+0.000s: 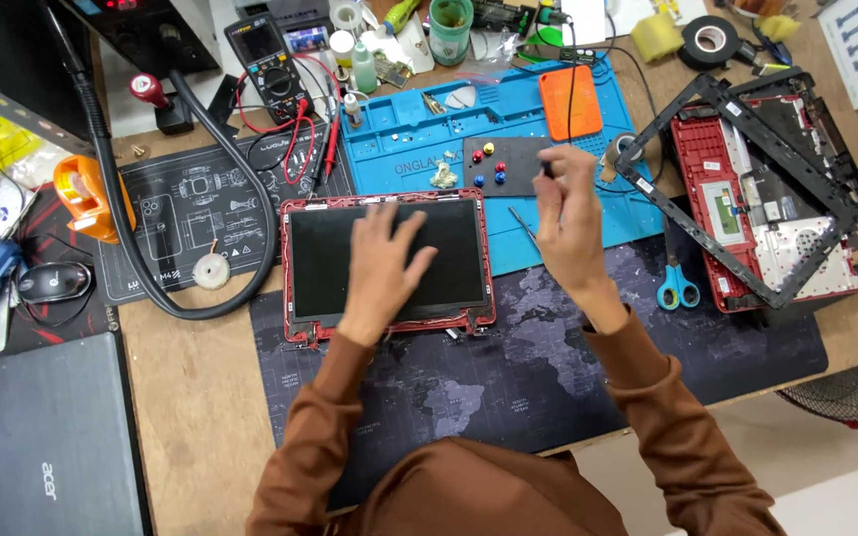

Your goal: Repairing a laptop by disassembling and reassembling the screen components using a screwdriver.

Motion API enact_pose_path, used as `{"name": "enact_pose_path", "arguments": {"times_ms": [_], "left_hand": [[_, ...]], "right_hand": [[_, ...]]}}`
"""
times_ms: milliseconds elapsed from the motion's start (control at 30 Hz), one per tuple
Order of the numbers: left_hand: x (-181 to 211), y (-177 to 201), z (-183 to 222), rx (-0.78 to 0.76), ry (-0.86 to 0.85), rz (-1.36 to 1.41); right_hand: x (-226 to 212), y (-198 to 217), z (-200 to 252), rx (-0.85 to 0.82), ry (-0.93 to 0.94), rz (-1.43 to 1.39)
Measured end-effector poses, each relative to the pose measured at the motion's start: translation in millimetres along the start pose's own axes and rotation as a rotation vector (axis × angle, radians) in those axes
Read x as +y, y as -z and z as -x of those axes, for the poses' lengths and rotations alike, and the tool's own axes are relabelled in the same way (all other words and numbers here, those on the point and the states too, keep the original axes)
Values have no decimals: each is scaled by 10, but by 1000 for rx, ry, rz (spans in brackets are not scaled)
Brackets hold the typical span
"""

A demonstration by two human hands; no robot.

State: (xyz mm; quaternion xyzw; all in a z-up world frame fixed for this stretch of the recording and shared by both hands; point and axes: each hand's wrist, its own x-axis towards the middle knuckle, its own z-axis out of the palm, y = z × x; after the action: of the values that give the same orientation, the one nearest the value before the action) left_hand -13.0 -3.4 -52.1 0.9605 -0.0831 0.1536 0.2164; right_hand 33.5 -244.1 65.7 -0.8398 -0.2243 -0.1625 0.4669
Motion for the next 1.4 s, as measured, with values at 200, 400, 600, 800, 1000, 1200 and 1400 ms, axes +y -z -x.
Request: {"name": "enact_pose_path", "arguments": {"times_ms": [200, 400, 600, 800, 1000, 1200, 1400], "left_hand": [[-427, 494, 322, 123, 301, -154], [-387, 607, 395, 85, 492, 44], [-230, 632, 365, 91, 588, 136], [-106, 830, 340, 156, 613, 291], [24, 974, 336, 135, 622, 337], [1, 568, 46, 164, 335, 267], [49, 40, -515, 4, 287, 317]], "right_hand": [[-154, -68, 279, -520, -422, 152], [170, -337, 378, -480, -554, 103], [94, -454, 400, -342, -520, 97], [105, -502, 321, -233, -432, 44], [61, -393, 156, -307, -427, -24], [259, -179, 7, -136, -430, -225], [295, 247, -267, 50, -262, -684]]}}
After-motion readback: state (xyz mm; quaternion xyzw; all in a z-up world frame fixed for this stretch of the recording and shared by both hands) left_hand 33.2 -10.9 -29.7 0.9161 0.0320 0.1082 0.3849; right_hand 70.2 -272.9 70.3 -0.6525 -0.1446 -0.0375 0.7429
